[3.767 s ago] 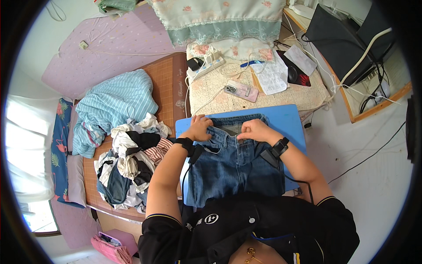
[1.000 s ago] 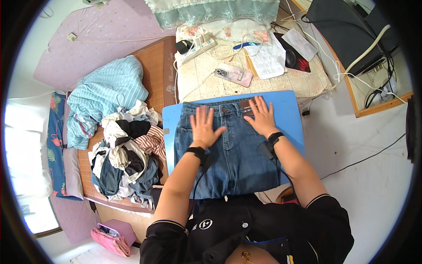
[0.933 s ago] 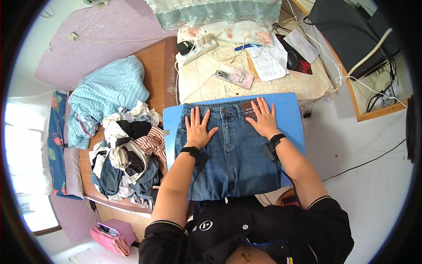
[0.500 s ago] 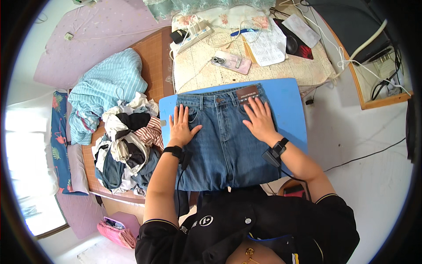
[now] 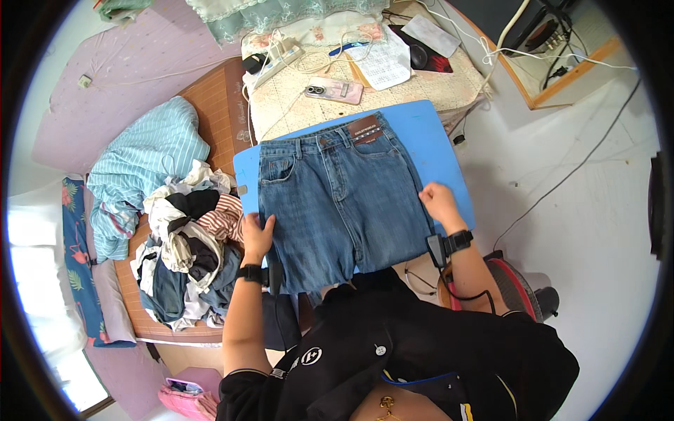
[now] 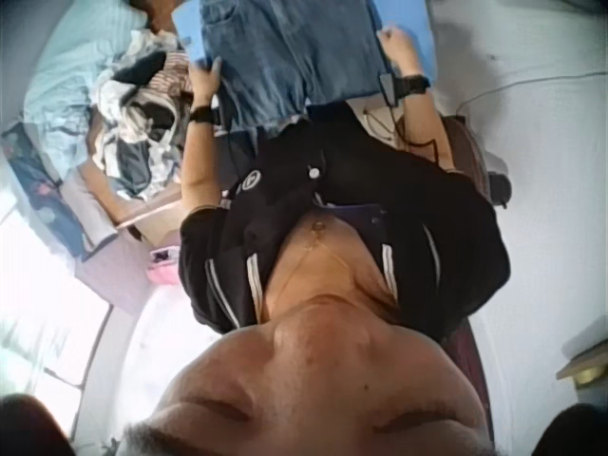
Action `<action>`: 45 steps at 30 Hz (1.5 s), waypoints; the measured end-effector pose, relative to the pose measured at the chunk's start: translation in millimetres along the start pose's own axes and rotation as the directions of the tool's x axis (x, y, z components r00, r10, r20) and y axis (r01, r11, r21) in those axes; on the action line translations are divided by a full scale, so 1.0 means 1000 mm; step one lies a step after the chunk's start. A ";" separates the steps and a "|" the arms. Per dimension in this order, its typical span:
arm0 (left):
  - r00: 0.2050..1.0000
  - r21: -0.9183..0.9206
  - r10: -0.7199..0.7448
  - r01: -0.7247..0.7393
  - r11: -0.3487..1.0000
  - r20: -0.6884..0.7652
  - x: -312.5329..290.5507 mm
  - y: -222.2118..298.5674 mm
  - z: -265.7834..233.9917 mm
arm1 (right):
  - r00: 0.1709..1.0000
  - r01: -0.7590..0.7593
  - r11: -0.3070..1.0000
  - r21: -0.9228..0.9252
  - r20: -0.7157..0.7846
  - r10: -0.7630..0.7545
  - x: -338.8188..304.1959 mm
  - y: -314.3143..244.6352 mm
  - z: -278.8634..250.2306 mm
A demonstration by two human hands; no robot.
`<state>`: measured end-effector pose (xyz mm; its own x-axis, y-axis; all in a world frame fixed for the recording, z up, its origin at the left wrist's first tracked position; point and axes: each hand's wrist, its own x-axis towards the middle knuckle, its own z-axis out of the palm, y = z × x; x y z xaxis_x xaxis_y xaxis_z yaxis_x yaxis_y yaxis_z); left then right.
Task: The person folds a pair of denim jeans and a shirt by hand on a blue surface.
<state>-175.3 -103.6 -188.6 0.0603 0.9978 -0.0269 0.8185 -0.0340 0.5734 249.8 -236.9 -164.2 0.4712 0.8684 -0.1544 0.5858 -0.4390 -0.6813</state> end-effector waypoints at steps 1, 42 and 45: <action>0.996 -0.010 -0.058 0.059 0.998 0.071 -0.018 -0.008 -0.015 | 0.996 -0.063 0.996 -0.056 0.061 0.067 -0.026 0.005 0.005; 0.843 0.302 0.231 -0.410 0.861 0.486 -0.180 0.078 0.014 | 0.972 -0.094 0.884 0.458 0.234 -0.018 -0.221 0.022 -0.025; 0.832 0.341 0.241 -0.445 0.828 0.500 -0.166 0.078 0.019 | 0.982 -0.167 0.739 0.653 0.177 0.066 -0.211 0.040 -0.032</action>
<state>-110.7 -273.2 -154.8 0.5328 0.7935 -0.2940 0.8460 -0.4913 0.2071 194.8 -444.7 -135.6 0.3844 0.8647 -0.3233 -0.0765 -0.3191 -0.9446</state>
